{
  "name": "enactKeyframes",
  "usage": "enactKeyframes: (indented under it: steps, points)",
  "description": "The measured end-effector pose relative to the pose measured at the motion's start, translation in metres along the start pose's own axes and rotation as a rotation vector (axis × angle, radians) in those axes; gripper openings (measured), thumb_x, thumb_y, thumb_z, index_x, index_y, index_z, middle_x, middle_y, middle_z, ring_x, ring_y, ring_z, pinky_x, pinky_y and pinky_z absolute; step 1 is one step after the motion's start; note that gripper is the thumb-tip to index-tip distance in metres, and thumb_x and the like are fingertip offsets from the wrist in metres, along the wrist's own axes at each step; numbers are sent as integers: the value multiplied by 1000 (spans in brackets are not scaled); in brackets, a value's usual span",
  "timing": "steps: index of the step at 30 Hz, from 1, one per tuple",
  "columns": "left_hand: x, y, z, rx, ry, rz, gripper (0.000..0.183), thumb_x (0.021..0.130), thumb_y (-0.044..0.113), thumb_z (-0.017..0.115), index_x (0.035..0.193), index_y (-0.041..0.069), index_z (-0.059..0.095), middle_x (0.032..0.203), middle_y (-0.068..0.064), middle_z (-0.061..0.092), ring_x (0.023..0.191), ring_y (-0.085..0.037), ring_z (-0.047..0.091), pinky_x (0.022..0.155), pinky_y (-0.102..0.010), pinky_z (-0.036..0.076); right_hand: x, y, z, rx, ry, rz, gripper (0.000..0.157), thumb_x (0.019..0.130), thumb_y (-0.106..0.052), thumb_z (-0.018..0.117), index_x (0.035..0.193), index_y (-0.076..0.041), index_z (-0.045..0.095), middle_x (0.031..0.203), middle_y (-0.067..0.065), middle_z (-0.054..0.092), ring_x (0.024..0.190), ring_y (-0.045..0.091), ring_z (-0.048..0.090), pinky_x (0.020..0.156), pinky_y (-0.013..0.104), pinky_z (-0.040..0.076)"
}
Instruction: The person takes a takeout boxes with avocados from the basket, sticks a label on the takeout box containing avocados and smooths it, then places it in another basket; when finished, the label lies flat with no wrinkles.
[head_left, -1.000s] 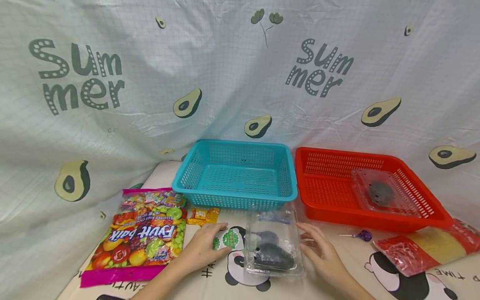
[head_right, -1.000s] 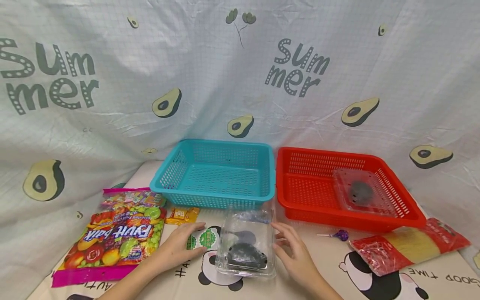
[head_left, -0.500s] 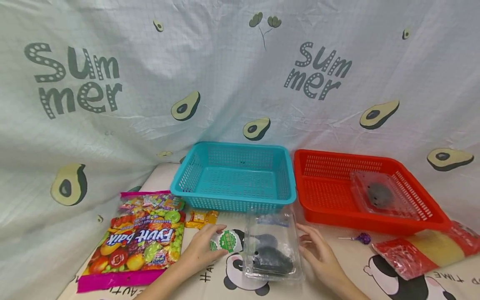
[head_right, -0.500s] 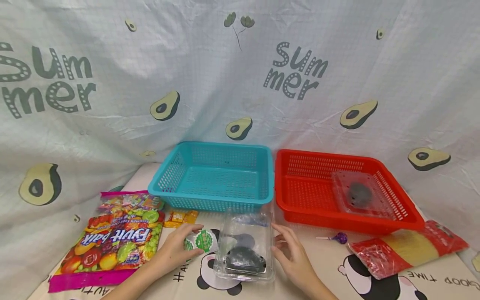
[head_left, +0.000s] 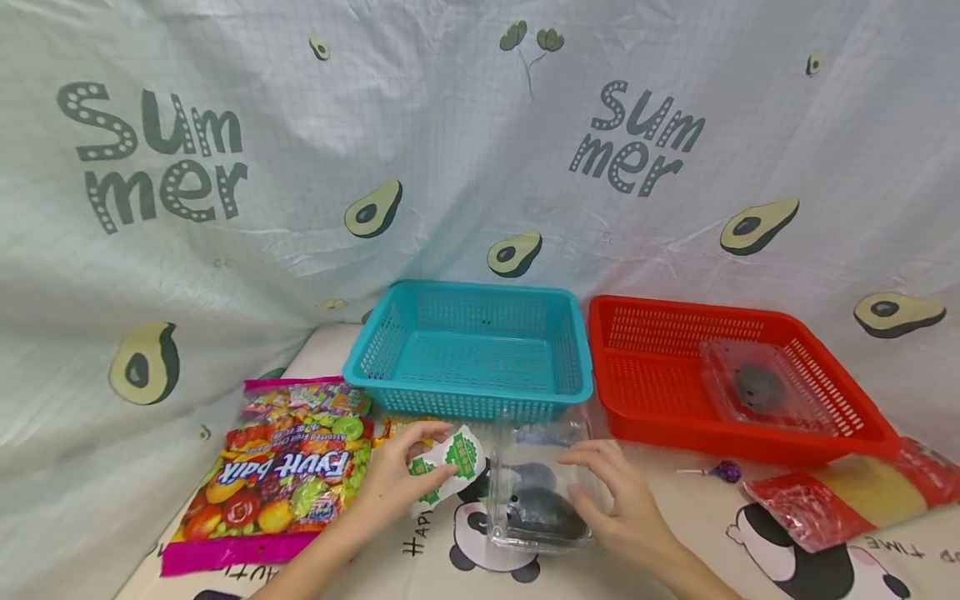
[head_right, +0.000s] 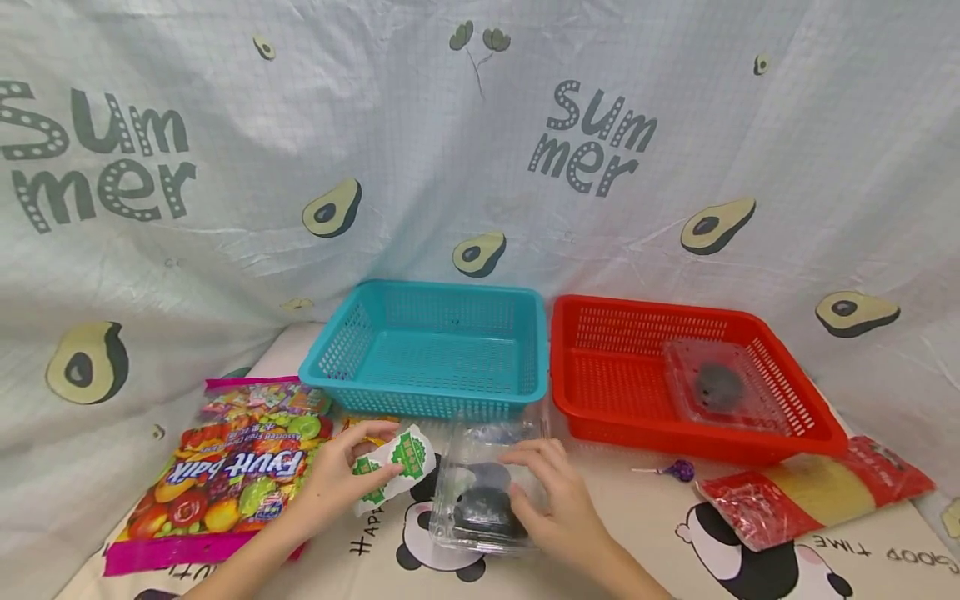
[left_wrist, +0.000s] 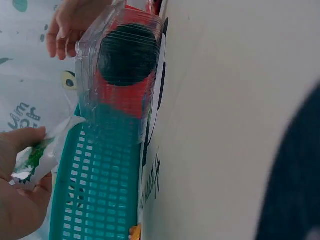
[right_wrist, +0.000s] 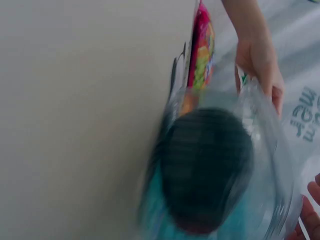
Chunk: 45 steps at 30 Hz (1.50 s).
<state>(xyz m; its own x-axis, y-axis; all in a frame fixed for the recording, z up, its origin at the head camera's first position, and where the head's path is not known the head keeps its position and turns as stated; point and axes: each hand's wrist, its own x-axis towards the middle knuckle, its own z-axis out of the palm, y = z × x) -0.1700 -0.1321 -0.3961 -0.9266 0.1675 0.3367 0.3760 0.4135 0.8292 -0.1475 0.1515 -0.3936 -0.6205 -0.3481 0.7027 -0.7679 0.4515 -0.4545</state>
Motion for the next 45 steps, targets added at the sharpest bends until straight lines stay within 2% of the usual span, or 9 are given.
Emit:
enactKeyframes:
  steps: [3, 6, 13, 18, 24, 31, 39, 43, 45]
  points:
    - [-2, 12, -1, -40, -7, 29, 42, 69, 22, 75, 108, 22, 59, 97, 8, 60, 93, -8, 57, 84, -22, 47, 12, -11, 8, 20, -42, -93, 43, 69, 1, 64, 107, -18, 59, 103, -6, 57, 95, 9, 49, 82, 19, 41]
    - [-8, 21, 2, -95, -47, 68, 41, 71, 25, 73, 109, 18, 59, 96, 5, 62, 90, -7, 59, 82, -22, 47, 19, -21, 15, 33, -89, -108, 45, 71, -2, 66, 111, -21, 57, 105, -9, 56, 96, 7, 50, 80, 21, 43]
    - [-22, 35, 9, -176, -132, 260, 37, 77, 19, 68, 111, 9, 56, 86, -1, 65, 84, -7, 61, 80, -24, 49, 25, -36, 24, 123, -167, -25, 35, 79, -9, 64, 112, -19, 56, 104, -9, 57, 93, 6, 51, 72, 25, 48]
    - [-27, 37, 9, -183, -136, 306, 35, 78, 14, 67, 111, 9, 56, 84, -1, 65, 81, -7, 60, 73, -23, 51, 24, -40, 31, 178, -183, 52, 26, 81, -13, 64, 104, -24, 58, 93, -13, 56, 77, 7, 49, 65, 20, 46]
    - [-28, 35, 9, -228, -157, 251, 32, 80, 12, 65, 110, 8, 57, 86, -3, 65, 82, -9, 60, 73, -22, 50, 19, -35, 38, 223, -161, 56, 19, 78, -7, 66, 91, -18, 58, 79, -7, 54, 68, 6, 46, 57, 20, 44]
    - [-17, 34, -1, -275, -138, 143, 29, 80, 11, 65, 108, 6, 57, 83, -9, 63, 64, -5, 54, 52, -21, 47, 21, -23, 23, 211, -146, 223, 9, 82, -14, 63, 85, -22, 62, 70, -13, 56, 62, 2, 47, 54, 19, 43]
    - [-8, 33, -11, -310, -98, 92, 28, 80, 9, 64, 106, 0, 57, 82, -13, 61, 68, -11, 60, 55, -29, 52, 30, -15, 0, 186, -106, 205, 9, 81, -12, 63, 86, -20, 64, 73, -10, 60, 64, 4, 49, 54, 20, 43]
    - [1, 20, -19, -286, -54, 33, 28, 81, 7, 62, 107, -3, 56, 83, -16, 59, 64, -12, 60, 54, -31, 52, 34, -8, -10, 231, -90, 311, 5, 82, -11, 62, 85, -15, 63, 75, -3, 62, 64, 8, 52, 54, 22, 46]
    - [6, 11, -25, -240, -34, -43, 28, 81, 6, 62, 108, -2, 56, 85, -15, 59, 64, -12, 60, 56, -32, 53, 34, -2, -13, 252, -91, 400, 3, 83, -14, 62, 85, -12, 63, 76, 0, 62, 64, 12, 54, 55, 23, 47]
